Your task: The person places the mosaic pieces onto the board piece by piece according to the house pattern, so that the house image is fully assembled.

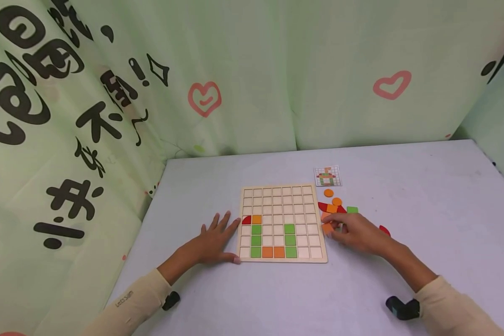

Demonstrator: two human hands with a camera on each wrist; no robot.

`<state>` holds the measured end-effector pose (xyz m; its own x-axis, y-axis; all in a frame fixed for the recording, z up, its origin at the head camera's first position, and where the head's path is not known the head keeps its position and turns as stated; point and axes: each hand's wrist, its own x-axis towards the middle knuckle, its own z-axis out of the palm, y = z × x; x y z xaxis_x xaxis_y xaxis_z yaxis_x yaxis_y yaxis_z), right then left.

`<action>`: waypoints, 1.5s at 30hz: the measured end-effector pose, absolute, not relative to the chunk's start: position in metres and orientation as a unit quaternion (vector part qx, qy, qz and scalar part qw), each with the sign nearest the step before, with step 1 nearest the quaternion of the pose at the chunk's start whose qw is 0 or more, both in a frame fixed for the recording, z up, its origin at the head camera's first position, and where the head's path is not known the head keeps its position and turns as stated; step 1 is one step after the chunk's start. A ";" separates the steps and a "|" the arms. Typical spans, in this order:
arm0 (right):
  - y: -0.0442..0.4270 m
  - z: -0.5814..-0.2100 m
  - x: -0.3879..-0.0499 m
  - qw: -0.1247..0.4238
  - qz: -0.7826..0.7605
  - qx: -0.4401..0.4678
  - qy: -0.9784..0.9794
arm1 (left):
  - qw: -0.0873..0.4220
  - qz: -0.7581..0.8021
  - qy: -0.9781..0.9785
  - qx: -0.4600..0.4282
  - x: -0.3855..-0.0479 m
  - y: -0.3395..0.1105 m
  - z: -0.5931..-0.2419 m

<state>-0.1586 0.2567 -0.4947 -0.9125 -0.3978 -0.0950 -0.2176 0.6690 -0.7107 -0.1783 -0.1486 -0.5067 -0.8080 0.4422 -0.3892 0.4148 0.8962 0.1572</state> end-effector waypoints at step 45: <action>0.227 -0.494 -0.167 0.152 -0.418 -0.186 0.876 | 0.212 0.032 0.950 0.228 -0.178 -0.149 -0.509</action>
<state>-0.1667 0.2265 -0.4941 -0.8843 -0.4538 -0.1104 -0.1994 0.5807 -0.7893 -0.1778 -0.1495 -0.5088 -0.8056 0.4467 -0.3891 0.4199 0.8939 0.1570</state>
